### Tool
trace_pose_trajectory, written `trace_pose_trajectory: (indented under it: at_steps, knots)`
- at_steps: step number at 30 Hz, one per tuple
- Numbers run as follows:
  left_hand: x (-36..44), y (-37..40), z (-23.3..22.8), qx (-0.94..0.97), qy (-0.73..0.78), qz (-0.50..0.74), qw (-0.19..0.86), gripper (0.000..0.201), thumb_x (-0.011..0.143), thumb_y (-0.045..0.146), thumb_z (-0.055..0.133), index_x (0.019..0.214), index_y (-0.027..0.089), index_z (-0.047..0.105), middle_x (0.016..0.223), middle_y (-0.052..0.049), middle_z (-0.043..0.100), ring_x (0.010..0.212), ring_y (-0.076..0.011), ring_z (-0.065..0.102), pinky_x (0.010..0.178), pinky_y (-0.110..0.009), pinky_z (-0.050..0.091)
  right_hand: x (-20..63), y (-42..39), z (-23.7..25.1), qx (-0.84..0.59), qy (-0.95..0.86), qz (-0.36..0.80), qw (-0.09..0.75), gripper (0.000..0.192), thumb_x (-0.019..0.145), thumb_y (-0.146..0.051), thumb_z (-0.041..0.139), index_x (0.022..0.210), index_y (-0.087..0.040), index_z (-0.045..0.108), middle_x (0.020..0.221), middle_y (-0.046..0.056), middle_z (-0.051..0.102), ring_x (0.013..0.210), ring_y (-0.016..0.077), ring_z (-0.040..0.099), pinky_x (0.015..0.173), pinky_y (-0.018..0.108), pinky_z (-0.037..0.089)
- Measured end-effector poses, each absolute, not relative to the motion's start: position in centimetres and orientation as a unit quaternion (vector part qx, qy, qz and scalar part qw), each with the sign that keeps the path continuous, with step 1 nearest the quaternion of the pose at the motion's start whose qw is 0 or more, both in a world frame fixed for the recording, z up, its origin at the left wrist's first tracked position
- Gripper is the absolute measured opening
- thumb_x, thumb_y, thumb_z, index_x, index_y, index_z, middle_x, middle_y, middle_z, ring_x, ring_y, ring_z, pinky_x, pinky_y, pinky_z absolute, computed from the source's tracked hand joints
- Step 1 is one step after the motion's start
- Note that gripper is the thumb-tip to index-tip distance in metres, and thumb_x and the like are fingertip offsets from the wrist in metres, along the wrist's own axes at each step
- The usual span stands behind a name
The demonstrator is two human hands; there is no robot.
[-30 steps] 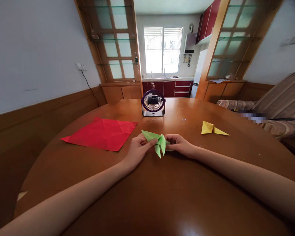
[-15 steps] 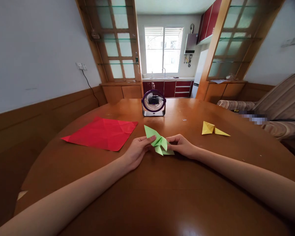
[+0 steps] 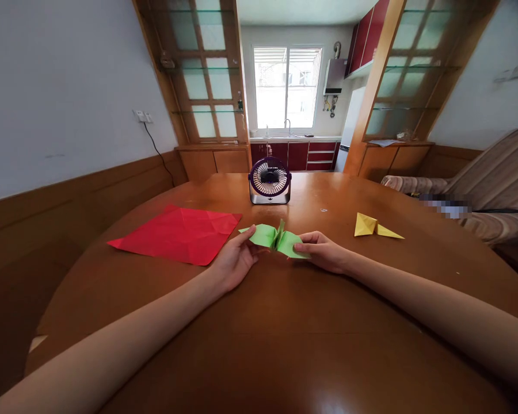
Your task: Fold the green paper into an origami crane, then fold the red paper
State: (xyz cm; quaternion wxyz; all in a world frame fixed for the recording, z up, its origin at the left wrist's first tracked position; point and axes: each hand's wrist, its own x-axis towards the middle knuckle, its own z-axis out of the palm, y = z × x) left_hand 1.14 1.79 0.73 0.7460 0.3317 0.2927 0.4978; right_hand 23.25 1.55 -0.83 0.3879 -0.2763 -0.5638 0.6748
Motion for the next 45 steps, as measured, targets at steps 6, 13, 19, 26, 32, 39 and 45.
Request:
trace_pose_trajectory:
  at_steps: [6,13,19,26,32,39,45]
  knots:
    - [1.1,1.7,1.4,0.322,0.277,0.536,0.730,0.014,0.089,0.013,0.056,0.081,0.011,0.067,0.082,-0.007,0.071,0.068,-0.0151,0.066,0.061,-0.027,0.056,23.5,2.2,-1.3,-0.289,-0.493,0.685,0.452,0.017,0.063,-0.027,0.086,0.073,-0.019,0.075,0.076,0.001,0.073,0.068,0.0111,0.065,0.067,0.023,0.053]
    - [0.1,3.2,1.3,0.311,0.333,0.569,0.684,0.010,0.084,0.010,0.062,0.075,0.010,0.065,0.070,-0.006,0.068,0.057,-0.0118,0.062,0.058,-0.023,0.055,23.6,2.8,-0.9,-0.281,-0.474,0.674,0.492,0.029,0.069,-0.022,0.081,0.097,-0.017,0.075,0.096,0.005,0.074,0.083,0.0135,0.066,0.080,0.028,0.055]
    - [-0.5,4.2,1.0,0.289,0.324,0.564,0.702,0.015,0.092,0.019,0.053,0.087,0.012,0.065,0.078,-0.010,0.070,0.071,-0.0174,0.068,0.071,-0.031,0.058,24.3,3.6,-1.1,-0.288,-0.480,0.672,0.485,0.038,0.071,-0.020,0.080,0.107,-0.018,0.071,0.104,0.006,0.071,0.089,0.0156,0.066,0.080,0.030,0.057]
    - [-0.7,4.3,1.2,0.304,0.329,0.551,0.704,0.015,0.090,0.015,0.055,0.079,0.011,0.064,0.076,-0.010,0.070,0.067,-0.0165,0.067,0.067,-0.029,0.059,25.2,4.5,-1.6,-0.334,-0.495,0.610,0.521,0.025,0.064,-0.030,0.085,0.076,-0.016,0.069,0.068,-0.002,0.063,0.049,0.0061,0.053,0.049,0.023,0.042]
    - [-0.5,4.2,1.4,0.307,0.365,0.583,0.658,0.020,0.088,0.008,0.058,0.068,0.009,0.064,0.060,-0.005,0.064,0.054,-0.0110,0.062,0.054,-0.020,0.056,25.0,4.4,-1.3,-0.308,-0.498,0.604,0.540,0.027,0.066,-0.034,0.084,0.076,-0.017,0.065,0.061,-0.006,0.055,0.047,0.0035,0.040,0.052,0.023,0.040]
    - [-0.6,4.2,1.3,0.319,0.388,0.582,0.639,0.029,0.085,0.012,0.062,0.057,0.010,0.057,0.051,-0.001,0.056,0.049,-0.0094,0.058,0.052,-0.021,0.055,24.8,4.3,-1.3,-0.311,-0.504,0.592,0.547,0.029,0.064,-0.035,0.085,0.077,-0.018,0.064,0.052,-0.009,0.050,0.043,0.0035,0.032,0.054,0.025,0.042]
    - [-1.0,4.5,0.1,0.435,0.420,0.557,0.570,0.020,0.078,0.022,0.070,0.065,0.011,0.059,0.059,-0.003,0.059,0.052,-0.0129,0.058,0.049,-0.025,0.051,24.5,3.8,-1.3,-0.351,-0.542,0.568,0.511,0.030,0.067,-0.040,0.082,0.080,-0.018,0.067,0.046,-0.009,0.047,0.040,0.0045,0.032,0.051,0.025,0.037]
